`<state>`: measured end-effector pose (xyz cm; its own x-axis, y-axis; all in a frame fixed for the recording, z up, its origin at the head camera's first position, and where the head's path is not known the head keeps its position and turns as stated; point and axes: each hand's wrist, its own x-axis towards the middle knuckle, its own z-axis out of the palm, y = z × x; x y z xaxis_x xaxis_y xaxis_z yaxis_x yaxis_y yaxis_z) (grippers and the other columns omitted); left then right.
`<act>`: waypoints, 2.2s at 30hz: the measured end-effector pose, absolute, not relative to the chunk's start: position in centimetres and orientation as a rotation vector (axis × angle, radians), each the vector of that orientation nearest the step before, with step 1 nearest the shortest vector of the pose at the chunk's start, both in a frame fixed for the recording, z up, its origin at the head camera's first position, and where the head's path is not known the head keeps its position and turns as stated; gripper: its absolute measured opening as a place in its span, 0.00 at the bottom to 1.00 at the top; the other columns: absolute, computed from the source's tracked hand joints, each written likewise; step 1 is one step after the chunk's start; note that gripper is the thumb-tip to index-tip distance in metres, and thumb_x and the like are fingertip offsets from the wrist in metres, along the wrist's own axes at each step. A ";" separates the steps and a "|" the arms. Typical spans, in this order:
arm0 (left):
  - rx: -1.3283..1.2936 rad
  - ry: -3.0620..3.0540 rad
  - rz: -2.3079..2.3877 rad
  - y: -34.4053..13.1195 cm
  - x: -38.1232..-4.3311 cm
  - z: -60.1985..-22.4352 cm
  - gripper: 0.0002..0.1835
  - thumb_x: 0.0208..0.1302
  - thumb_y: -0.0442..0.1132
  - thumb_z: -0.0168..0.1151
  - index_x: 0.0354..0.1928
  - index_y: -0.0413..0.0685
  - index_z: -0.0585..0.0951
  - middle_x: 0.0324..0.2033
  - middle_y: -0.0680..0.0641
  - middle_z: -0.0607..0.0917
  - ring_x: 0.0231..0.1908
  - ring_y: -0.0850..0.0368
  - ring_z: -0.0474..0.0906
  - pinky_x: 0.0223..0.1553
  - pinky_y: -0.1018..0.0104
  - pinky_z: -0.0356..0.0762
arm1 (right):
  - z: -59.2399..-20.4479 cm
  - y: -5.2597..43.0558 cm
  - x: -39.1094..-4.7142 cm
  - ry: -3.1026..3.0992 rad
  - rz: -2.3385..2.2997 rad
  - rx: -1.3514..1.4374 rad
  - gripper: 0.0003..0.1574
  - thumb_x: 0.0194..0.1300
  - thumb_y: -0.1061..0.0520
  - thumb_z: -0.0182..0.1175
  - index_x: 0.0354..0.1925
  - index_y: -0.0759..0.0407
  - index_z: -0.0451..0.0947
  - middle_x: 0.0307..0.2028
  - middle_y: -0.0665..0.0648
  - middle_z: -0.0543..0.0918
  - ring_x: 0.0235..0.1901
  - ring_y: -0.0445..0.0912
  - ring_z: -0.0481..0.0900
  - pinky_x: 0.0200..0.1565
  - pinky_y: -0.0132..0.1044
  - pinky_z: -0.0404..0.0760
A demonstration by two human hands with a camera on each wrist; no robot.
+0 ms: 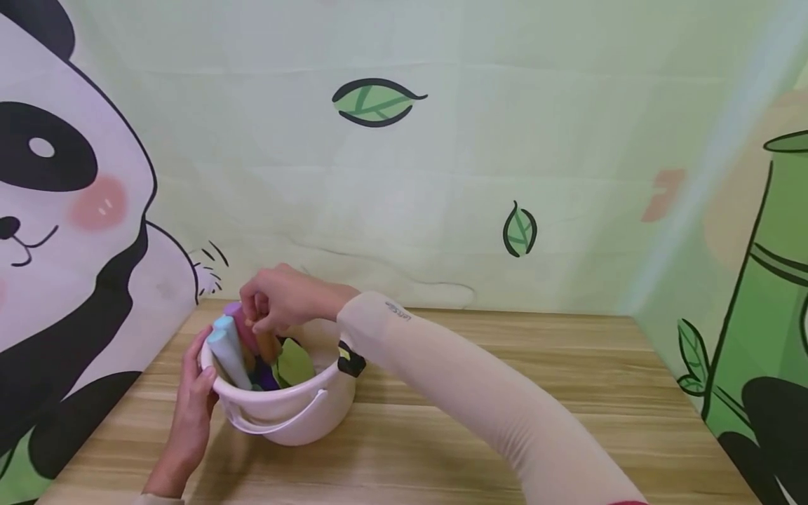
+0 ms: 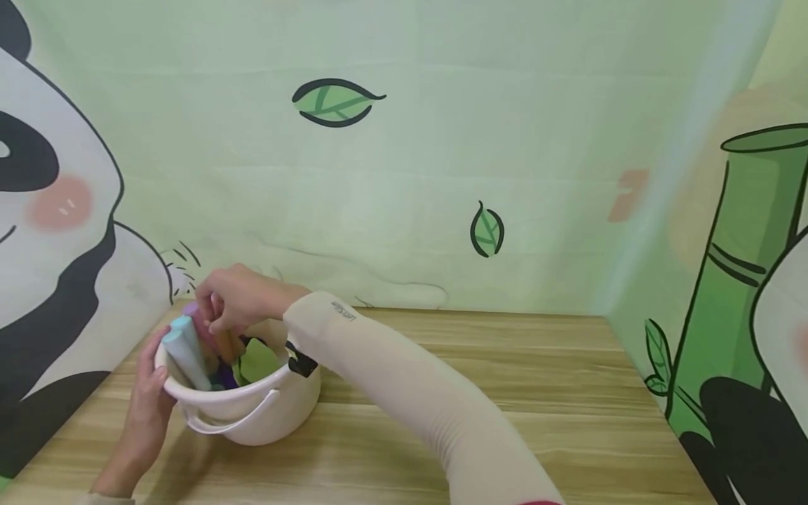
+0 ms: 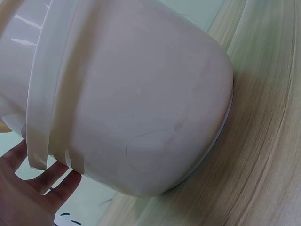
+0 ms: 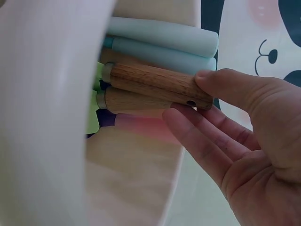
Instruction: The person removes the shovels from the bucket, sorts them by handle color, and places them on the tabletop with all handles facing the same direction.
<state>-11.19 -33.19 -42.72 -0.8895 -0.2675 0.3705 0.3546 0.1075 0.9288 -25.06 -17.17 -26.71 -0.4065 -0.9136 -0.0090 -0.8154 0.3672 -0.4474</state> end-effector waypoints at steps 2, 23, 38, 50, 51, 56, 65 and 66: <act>-0.089 -1.944 -1.831 -33.2 -11.2 -42.7 0.32 0.77 0.45 0.38 0.81 0.61 0.54 0.72 0.53 0.57 0.64 0.56 0.60 0.53 0.73 0.66 | -26.7 -17.0 -25.1 2.354 -0.572 -1.539 0.05 0.67 0.57 0.70 0.36 0.52 0.82 0.32 0.48 0.84 0.29 0.41 0.81 0.32 0.27 0.81; -0.072 -1.952 -1.831 -33.1 -11.1 -42.6 0.31 0.78 0.46 0.37 0.81 0.62 0.54 0.72 0.54 0.56 0.65 0.55 0.58 0.53 0.74 0.65 | -25.0 -15.1 -25.1 2.216 -0.902 -1.586 0.05 0.67 0.59 0.69 0.41 0.55 0.83 0.39 0.48 0.84 0.39 0.37 0.83 0.41 0.25 0.81; -0.067 -1.943 -1.811 -33.1 -11.2 -42.9 0.31 0.78 0.46 0.37 0.81 0.60 0.54 0.71 0.55 0.58 0.63 0.56 0.59 0.52 0.75 0.66 | -22.5 -12.9 -25.5 2.359 -1.328 -1.700 0.08 0.68 0.59 0.68 0.45 0.54 0.84 0.39 0.46 0.87 0.40 0.35 0.82 0.49 0.25 0.77; -0.077 -1.959 -1.790 -33.1 -11.3 -43.1 0.31 0.78 0.46 0.37 0.81 0.60 0.54 0.71 0.55 0.57 0.62 0.58 0.60 0.52 0.75 0.66 | -20.8 -9.4 -27.0 2.479 -1.547 -1.688 0.11 0.68 0.57 0.69 0.48 0.56 0.86 0.39 0.48 0.89 0.39 0.35 0.84 0.47 0.29 0.79; -0.077 -1.959 -1.789 -33.0 -11.3 -43.1 0.31 0.78 0.46 0.37 0.81 0.60 0.54 0.71 0.55 0.57 0.62 0.58 0.60 0.52 0.75 0.66 | -20.7 -9.0 -27.1 2.487 -1.567 -1.712 0.10 0.68 0.57 0.69 0.47 0.57 0.87 0.38 0.48 0.89 0.38 0.35 0.85 0.46 0.29 0.79; -0.089 -1.955 -1.793 -32.9 -11.6 -43.0 0.31 0.78 0.45 0.37 0.81 0.59 0.54 0.71 0.55 0.58 0.63 0.58 0.60 0.52 0.75 0.66 | -19.8 -6.8 -28.0 2.555 -1.618 -1.796 0.10 0.67 0.58 0.69 0.47 0.58 0.87 0.38 0.48 0.89 0.38 0.35 0.85 0.42 0.32 0.81; -0.084 -1.953 -1.798 -32.9 -11.8 -42.8 0.31 0.78 0.45 0.37 0.81 0.59 0.54 0.71 0.56 0.58 0.63 0.57 0.60 0.52 0.74 0.65 | -18.7 -2.4 -29.9 2.685 -1.727 -1.734 0.11 0.67 0.58 0.70 0.47 0.59 0.87 0.42 0.50 0.89 0.39 0.38 0.87 0.46 0.35 0.82; -0.081 -1.955 -1.798 -32.9 -11.8 -42.8 0.31 0.78 0.45 0.37 0.81 0.60 0.54 0.71 0.56 0.58 0.63 0.57 0.60 0.52 0.75 0.65 | -18.6 -1.9 -30.0 2.698 -1.740 -1.714 0.11 0.67 0.58 0.70 0.48 0.59 0.86 0.41 0.50 0.89 0.38 0.38 0.87 0.46 0.36 0.81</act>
